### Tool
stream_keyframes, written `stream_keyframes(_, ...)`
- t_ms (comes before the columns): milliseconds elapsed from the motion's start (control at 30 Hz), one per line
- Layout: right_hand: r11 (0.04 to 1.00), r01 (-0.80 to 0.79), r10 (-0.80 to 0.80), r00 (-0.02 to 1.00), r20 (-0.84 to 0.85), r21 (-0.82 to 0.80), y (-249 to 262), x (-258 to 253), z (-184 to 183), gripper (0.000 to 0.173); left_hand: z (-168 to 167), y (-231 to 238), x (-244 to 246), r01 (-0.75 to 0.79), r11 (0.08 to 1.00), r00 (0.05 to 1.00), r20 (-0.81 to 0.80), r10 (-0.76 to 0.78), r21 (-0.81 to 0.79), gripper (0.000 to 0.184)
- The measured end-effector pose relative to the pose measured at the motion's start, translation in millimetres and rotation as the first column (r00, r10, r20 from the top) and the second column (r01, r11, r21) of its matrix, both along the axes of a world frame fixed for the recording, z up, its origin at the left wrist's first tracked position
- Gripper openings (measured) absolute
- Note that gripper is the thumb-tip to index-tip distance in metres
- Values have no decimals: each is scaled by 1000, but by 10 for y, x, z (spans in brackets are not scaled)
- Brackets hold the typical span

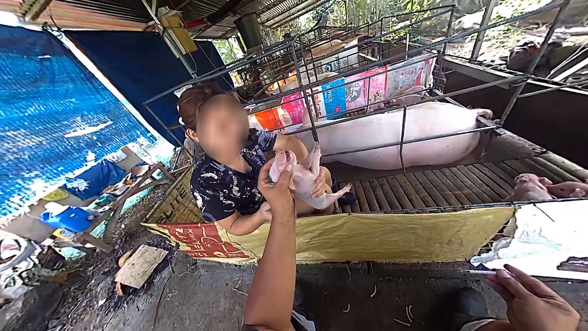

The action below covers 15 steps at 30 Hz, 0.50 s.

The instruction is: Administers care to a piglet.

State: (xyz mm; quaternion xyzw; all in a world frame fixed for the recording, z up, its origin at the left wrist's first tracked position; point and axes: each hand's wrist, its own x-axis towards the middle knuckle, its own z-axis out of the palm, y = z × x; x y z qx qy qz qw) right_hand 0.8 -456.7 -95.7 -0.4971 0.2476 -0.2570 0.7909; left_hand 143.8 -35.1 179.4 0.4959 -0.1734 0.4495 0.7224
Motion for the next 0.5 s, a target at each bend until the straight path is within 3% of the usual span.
stream_keyframes(500,999,-39,40,998,-56,24,-23,37,-79,23,-5,-109,97,17,999,1000,10,-17,-31,41)
